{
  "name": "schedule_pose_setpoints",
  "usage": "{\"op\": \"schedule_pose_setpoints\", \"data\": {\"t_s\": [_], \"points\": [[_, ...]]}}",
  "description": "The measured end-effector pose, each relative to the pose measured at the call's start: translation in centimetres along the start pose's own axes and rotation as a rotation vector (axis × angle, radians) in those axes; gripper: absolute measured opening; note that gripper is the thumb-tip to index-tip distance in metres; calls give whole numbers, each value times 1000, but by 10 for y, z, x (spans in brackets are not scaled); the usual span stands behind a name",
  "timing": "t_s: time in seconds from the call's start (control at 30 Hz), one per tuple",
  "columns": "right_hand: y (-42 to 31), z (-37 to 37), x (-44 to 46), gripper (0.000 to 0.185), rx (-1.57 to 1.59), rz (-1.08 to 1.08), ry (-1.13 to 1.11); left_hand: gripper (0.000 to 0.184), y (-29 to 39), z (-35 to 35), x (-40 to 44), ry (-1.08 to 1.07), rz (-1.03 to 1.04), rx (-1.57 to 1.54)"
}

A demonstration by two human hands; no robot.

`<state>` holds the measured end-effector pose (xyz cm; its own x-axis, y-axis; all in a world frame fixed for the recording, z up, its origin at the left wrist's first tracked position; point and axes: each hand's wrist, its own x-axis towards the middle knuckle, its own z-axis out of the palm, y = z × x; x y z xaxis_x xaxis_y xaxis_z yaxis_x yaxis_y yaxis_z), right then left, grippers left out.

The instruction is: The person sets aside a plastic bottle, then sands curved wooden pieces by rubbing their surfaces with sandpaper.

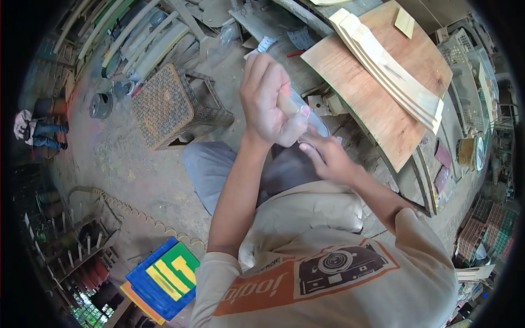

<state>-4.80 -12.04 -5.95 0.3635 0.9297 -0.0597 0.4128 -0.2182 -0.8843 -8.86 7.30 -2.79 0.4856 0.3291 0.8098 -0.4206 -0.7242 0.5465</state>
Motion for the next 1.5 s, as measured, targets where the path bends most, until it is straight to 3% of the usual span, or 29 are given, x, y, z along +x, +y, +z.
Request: {"op": "schedule_pose_setpoints", "data": {"t_s": [0.03,0.2,0.27,0.33,0.47,0.53,0.57,0.6,0.67,0.7,0.8,0.83,0.87,0.93,0.97,1.07,1.1,1.13,1.2,1.23,1.27,1.33,1.37,1.4,1.47,1.5], "points": [[-15,3,-4,33,181,-187,107,50,0,2,4,-10,23,-12],[34,11,8,33,-66,-148,94,48,-9,-1,-4,11,3,-4],[13,7,-1,33,39,-90,32,47,-6,-4,-11,19,-23,-10],[-5,9,-1,33,190,-176,118,46,-5,-3,-4,-4,-33,-31],[57,14,17,29,-119,-211,142,46,-12,-10,-12,20,-30,-47],[21,3,19,28,-139,-101,-36,47,-7,-10,-10,13,-92,-39],[-20,-3,13,28,137,100,-32,49,-7,-9,-7,-24,-57,-19],[-10,-1,16,28,132,97,-30,49,-9,-8,-7,-20,-53,-20],[37,20,16,29,102,28,-4,51,-10,-11,-15,-4,-41,-12],[65,24,19,28,-89,-160,160,51,-11,-13,-16,-2,-32,-8],[37,4,34,28,-80,-240,26,52,-8,-13,-19,73,-93,-61],[-3,-5,27,29,178,155,-171,52,-3,-14,-11,29,-84,-26],[3,-2,29,29,185,154,-161,52,-2,-13,-4,-3,-66,11],[32,13,28,29,214,36,-55,53,-7,-13,-14,15,-87,-13],[38,12,35,29,67,-34,53,54,-7,-13,-13,56,-103,-26],[26,-2,40,30,-62,-96,-72,53,-5,-12,-11,31,-92,-4],[-12,-8,35,31,270,69,-162,53,-3,-9,-8,8,-88,-15],[-5,-6,36,31,268,69,-156,53,-4,-7,-8,6,-84,-19],[29,14,37,30,212,-77,10,53,-3,-6,-15,47,-102,-38],[75,23,42,30,-126,-223,163,53,-4,-8,-18,50,-92,-38],[66,16,49,30,-134,-236,168,53,-5,-11,-19,74,-112,-45],[21,-4,56,32,-121,-63,-162,54,-2,-12,-21,93,-157,-46],[-8,-5,52,32,318,-2,-195,53,4,-11,-17,61,-135,-25],[1,-2,54,32,314,-6,-192,52,4,-9,-10,46,-92,-1],[43,24,53,31,159,-294,107,52,-3,-11,-26,115,-102,-9],[78,20,58,28,-139,-313,149,51,-8,-12,-28,196,-103,-15]]}}
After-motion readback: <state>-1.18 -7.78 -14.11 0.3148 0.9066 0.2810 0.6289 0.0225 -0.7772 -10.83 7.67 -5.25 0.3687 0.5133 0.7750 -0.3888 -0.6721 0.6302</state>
